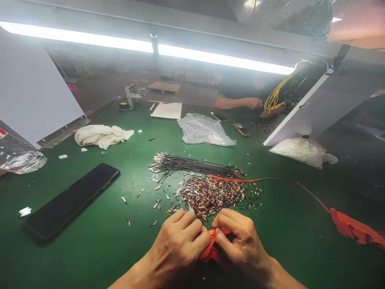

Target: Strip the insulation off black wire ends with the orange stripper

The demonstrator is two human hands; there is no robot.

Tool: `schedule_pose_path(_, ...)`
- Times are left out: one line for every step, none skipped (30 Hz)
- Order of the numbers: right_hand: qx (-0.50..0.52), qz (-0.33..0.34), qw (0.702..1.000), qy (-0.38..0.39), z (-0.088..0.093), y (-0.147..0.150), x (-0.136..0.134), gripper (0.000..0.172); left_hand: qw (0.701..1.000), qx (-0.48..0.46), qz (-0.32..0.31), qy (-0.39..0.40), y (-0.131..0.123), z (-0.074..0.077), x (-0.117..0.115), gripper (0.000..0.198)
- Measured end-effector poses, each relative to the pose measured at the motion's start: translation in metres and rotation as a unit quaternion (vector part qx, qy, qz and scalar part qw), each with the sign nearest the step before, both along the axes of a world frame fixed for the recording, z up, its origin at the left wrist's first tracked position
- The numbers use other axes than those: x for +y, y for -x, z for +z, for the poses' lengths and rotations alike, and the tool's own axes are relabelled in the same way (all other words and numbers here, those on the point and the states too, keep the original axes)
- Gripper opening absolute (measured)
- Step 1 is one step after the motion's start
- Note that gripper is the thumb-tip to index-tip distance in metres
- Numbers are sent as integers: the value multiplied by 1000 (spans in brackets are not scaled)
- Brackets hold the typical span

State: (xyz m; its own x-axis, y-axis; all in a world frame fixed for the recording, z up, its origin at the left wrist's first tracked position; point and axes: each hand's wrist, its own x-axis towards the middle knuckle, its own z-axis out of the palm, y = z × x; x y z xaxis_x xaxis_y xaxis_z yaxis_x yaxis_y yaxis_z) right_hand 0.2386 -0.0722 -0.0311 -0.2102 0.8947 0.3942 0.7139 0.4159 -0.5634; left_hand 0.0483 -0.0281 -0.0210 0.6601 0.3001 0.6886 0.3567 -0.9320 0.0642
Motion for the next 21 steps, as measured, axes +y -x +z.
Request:
schedule_pose_path(-2, -9, 1000, -2, 0, 1, 0, 19, 1000, -3, 3, -2, 0, 1, 0, 28)
schedule_pose_path(-4, -17, 1000, -4, -1, 1, 0, 19, 1000, -4, 4, -2, 0, 1, -1, 29)
schedule_pose_path(-6, -22, 1000, -5, -2, 2, 0, 19, 1000, -2, 5, 2, -1, 1, -2, 30)
schedule_pose_path(-9, -24, 1000, -6, -3, 3, -1, 20, 1000, 4, 5, 9, -1, 0, -3, 31)
schedule_pose_path(-9, -27, 1000, -7, -5, 4, -2, 21, 1000, 9, 3, 17, -1, 0, -4, 31)
schedule_pose_path(-6, -31, 999, -7, -7, 4, -2, 21, 1000, 14, 3, 22, -1, -1, -4, 32)
schedule_pose_path(-1, -35, 999, -5, -8, 4, -3, 22, 1000, 16, 4, 26, -2, -1, -5, 32)
schedule_pose_path(5, -39, 999, -3, -10, 4, -3, 22, 999, 16, 4, 27, -2, -1, -6, 33)
schedule_pose_path(11, -42, 999, -4, -11, 3, -3, 21, 1000, 13, 5, 26, -1, 0, -6, 34)
schedule_pose_path(15, -45, 999, -7, -12, 2, -2, 21, 1000, 11, 6, 23, -1, 0, -6, 35)
schedule_pose_path(18, -47, 999, -9, -11, 0, -1, 21, 1000, 9, 9, 23, 0, 1, -6, 35)
schedule_pose_path(21, -49, 999, -11, -10, -1, 0, 22, 1000, 8, 15, 25, 1, 1, -6, 35)
schedule_pose_path(25, -54, 998, -13, -8, -3, 1, 22, 999, 5, 24, 27, 2, 1, -5, 34)
schedule_pose_path(30, -58, 998, -17, -5, -4, 3, 22, 999, 4, 32, 30, 3, -1, -5, 33)
schedule_pose_path(34, -57, 998, -22, -3, -6, 4, 21, 999, 0, 41, 32, 4, -3, -5, 33)
schedule_pose_path(39, -52, 997, -29, -1, -6, 5, 19, 998, -7, 47, 33, 4, -5, -5, 32)
schedule_pose_path(44, -44, 997, -39, 0, -6, 6, 18, 998, -17, 50, 33, 4, -7, -4, 31)
schedule_pose_path(48, -36, 997, -48, 1, -6, 7, 17, 998, -25, 53, 35, 4, -8, -4, 29)
schedule_pose_path(54, -32, 997, -54, 1, -6, 9, 16, 997, -33, 56, 37, 4, -9, -3, 27)
schedule_pose_path(61, -31, 996, -57, 1, -6, 10, 16, 996, -43, 63, 40, 4, -9, -3, 26)
schedule_pose_path(67, -33, 996, -56, 0, -6, 11, 16, 995, -50, 73, 47, 5, -8, -2, 24)
